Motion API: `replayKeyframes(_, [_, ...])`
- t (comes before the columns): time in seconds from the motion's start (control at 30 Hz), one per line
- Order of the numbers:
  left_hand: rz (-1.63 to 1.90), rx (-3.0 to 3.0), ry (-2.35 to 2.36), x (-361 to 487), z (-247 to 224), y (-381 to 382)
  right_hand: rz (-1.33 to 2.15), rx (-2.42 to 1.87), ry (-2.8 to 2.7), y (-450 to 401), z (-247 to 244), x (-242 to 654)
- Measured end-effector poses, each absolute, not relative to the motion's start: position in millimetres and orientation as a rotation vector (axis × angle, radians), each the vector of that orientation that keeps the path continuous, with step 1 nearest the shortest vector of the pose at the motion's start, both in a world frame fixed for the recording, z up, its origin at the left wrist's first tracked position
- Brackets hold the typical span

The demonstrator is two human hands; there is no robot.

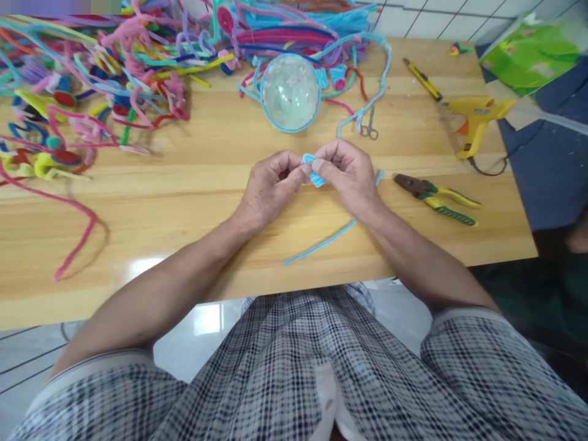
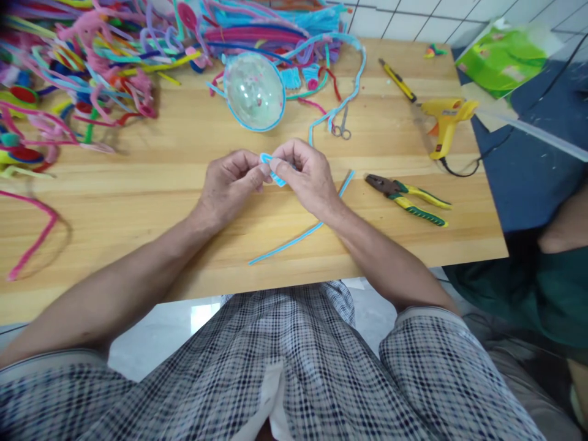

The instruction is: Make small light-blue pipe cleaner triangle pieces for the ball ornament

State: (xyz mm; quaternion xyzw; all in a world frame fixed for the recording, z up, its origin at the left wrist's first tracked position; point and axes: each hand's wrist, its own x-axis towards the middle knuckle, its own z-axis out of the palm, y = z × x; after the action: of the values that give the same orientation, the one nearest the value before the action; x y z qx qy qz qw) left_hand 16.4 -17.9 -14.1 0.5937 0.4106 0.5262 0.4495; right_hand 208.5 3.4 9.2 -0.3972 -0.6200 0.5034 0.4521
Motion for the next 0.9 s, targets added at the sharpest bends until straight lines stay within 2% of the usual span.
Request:
replayKeyframes(0.33, [1.282, 1.413, 0.95, 18.6, -13.5, -14.6, 1.394, -0.984, -1.421, 11.2, -2.4, 209.6])
replayKeyframes(0.9, [1.208, 1.366, 0.966, 17.3, -16.0, -12.5, 1.332, -1.01, -1.396, 10.9, -4.0, 209.6])
